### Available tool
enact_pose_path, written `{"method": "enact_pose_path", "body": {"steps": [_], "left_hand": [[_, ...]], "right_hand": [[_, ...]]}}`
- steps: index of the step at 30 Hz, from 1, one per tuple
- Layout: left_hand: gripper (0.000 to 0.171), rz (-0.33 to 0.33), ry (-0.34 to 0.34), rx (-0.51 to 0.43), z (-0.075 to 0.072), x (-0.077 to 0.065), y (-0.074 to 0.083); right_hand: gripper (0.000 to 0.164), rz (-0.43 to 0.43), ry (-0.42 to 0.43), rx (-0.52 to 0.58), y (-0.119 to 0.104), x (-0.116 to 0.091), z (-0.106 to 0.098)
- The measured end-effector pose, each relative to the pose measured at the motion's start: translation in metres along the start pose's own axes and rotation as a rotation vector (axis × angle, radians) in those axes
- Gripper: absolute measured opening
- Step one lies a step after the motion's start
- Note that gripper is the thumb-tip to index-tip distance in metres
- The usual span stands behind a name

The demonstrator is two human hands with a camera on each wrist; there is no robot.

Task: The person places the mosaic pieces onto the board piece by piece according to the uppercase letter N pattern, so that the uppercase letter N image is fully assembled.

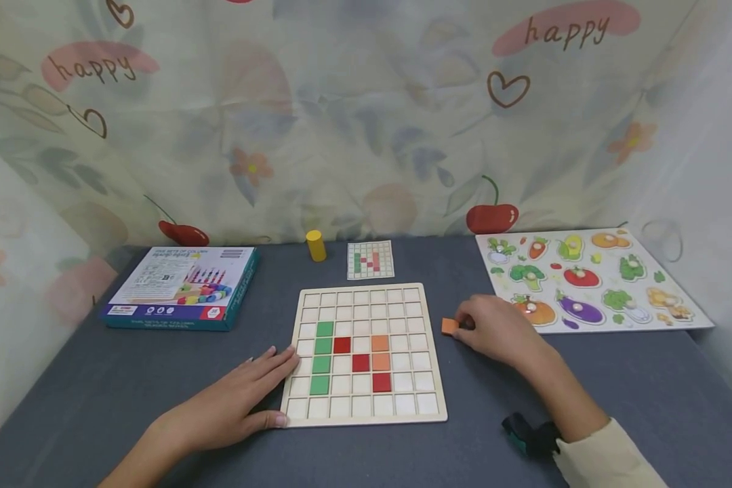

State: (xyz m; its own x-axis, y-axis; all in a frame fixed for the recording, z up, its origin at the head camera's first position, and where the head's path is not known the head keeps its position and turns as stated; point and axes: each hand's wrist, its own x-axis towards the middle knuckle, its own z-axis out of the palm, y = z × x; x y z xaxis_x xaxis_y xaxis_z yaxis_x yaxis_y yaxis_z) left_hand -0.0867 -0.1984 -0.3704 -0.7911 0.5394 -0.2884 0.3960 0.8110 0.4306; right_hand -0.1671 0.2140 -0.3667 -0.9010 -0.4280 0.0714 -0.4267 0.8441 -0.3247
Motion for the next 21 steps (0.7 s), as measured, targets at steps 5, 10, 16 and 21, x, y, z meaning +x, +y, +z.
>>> {"method": "enact_pose_path", "body": {"steps": [5, 10, 16, 21], "left_hand": [[0.088, 0.004, 0.007, 0.007, 0.000, -0.001, 0.000], [0.088, 0.006, 0.011, 0.008, 0.001, -0.001, -0.001], [0.088, 0.005, 0.009, 0.008, 0.001, -0.001, -0.002], [0.089, -0.002, 0.008, 0.008, 0.001, -0.001, -0.002]], "right_hand": [[0.011, -0.032, 0.007, 0.008, -0.005, 0.005, 0.002], [0.010, -0.063, 0.012, 0.027, -0.012, 0.013, 0.008], [0.012, -0.083, 0.005, 0.030, -0.022, 0.025, 0.014], [0.010, -0.104, -0.008, 0.038, -0.031, 0.032, 0.015]]}}
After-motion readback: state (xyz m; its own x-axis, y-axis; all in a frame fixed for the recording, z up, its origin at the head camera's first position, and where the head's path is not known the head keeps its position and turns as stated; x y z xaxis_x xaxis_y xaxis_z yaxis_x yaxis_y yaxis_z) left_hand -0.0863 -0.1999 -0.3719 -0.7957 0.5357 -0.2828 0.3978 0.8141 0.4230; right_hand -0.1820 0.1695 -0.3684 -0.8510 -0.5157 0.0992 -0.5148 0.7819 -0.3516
